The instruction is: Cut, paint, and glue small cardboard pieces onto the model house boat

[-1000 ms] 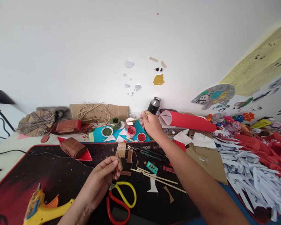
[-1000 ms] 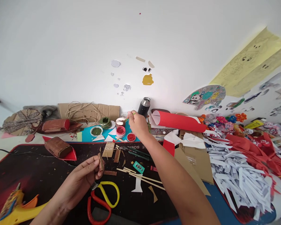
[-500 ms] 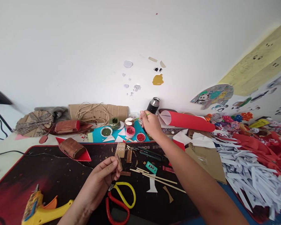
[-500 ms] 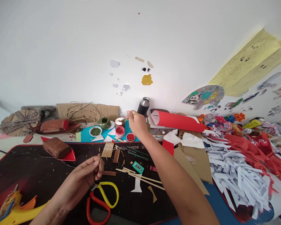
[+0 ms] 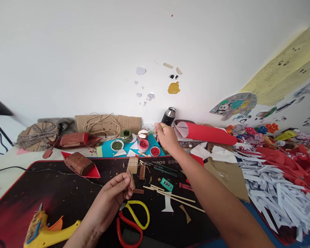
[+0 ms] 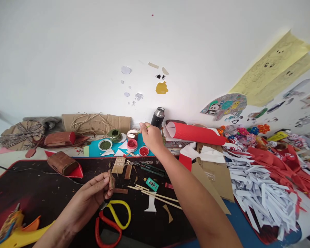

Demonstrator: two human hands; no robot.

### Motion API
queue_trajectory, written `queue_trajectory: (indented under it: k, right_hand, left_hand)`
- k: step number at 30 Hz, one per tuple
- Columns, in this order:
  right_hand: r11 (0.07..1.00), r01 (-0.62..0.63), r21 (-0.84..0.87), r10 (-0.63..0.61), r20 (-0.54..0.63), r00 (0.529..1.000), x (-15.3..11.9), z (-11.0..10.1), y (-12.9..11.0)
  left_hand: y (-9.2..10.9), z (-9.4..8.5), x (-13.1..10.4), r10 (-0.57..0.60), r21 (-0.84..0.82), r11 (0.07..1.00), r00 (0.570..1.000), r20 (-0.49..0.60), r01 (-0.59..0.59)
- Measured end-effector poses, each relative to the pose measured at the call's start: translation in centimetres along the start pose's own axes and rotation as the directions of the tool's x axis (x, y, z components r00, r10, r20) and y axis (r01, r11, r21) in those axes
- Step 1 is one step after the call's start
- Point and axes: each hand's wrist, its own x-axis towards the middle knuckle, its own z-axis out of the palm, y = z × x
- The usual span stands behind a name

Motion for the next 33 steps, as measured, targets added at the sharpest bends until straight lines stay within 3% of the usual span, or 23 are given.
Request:
queue_trajectory:
  k: [10, 15, 21, 33]
  right_hand:
    - [1.000, -0.005, 0.024, 0.003, 0.048, 0.999, -0.39, 0.23, 0.15]
    - [0.997, 0.009, 0.081, -0.009, -0.005, 1.000, -0.24, 0.33, 0.30]
    - [1.000, 0.002, 0.000, -0.002, 0.014, 1.000, -0.39, 0.30, 0.16]
    - [1.000, -0.004, 0.029, 0.005, -0.022, 1.000, -0.79, 0.15, -0.14]
  left_hand:
    - [-0.03, 0.16, -0.04, 0.000, 0.023, 1.000, 1.000, -0.002, 0.000]
    - [-0.12, 0.03, 0.07, -0.004, 0.025, 1.000, 1.000, 0.000, 0.004]
    - [-0.27, -0.03, 0.05, -0.003, 0.017, 1.000, 1.000, -0.005, 0.003]
    - [-0.22, 0.15, 0.04, -0.004, 0.030, 1.000, 1.000, 0.012, 0.003]
